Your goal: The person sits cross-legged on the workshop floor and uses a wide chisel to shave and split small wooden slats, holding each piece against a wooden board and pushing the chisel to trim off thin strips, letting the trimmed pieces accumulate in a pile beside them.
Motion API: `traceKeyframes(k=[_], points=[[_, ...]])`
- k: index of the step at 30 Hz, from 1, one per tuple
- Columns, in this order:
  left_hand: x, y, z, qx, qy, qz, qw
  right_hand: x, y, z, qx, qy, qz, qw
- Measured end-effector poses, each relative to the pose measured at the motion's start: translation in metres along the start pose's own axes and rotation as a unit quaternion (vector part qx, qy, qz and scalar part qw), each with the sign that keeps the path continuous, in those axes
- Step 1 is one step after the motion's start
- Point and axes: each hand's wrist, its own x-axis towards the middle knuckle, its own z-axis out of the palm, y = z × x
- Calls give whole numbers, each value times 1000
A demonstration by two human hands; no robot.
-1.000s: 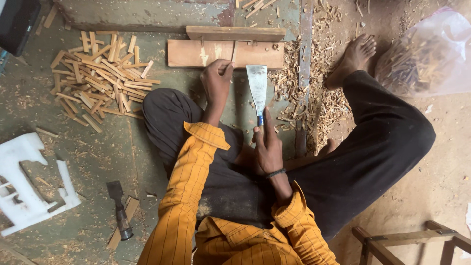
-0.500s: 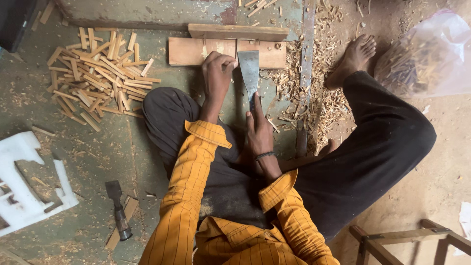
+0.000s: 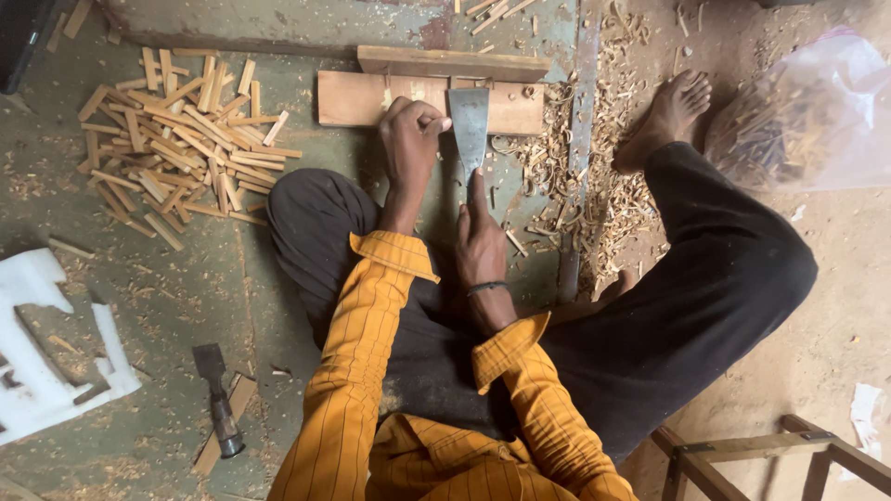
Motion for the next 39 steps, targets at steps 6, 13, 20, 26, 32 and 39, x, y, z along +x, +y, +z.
traceKeyframes(k=[6, 13, 20, 26, 32, 39], points=[[0, -10, 5, -16, -21, -31, 999, 21, -3, 12, -36, -43, 101, 993], [-5, -4, 3, 13, -4, 11, 1000, 9, 11, -1, 168, -11, -18, 986], [-9, -1, 2, -15, -23, 109, 994, -46, 11, -51, 406, -88, 125, 901], [-14, -5, 15, 59, -12, 176, 983, -62, 23, -68, 393, -88, 171, 899], [-6, 4, 27, 74, 0, 144, 987, -57, 26, -69, 370, -65, 141, 916], [-5, 8, 25, 83, 5, 62, 995, -54, 26, -64, 371, -71, 152, 913]])
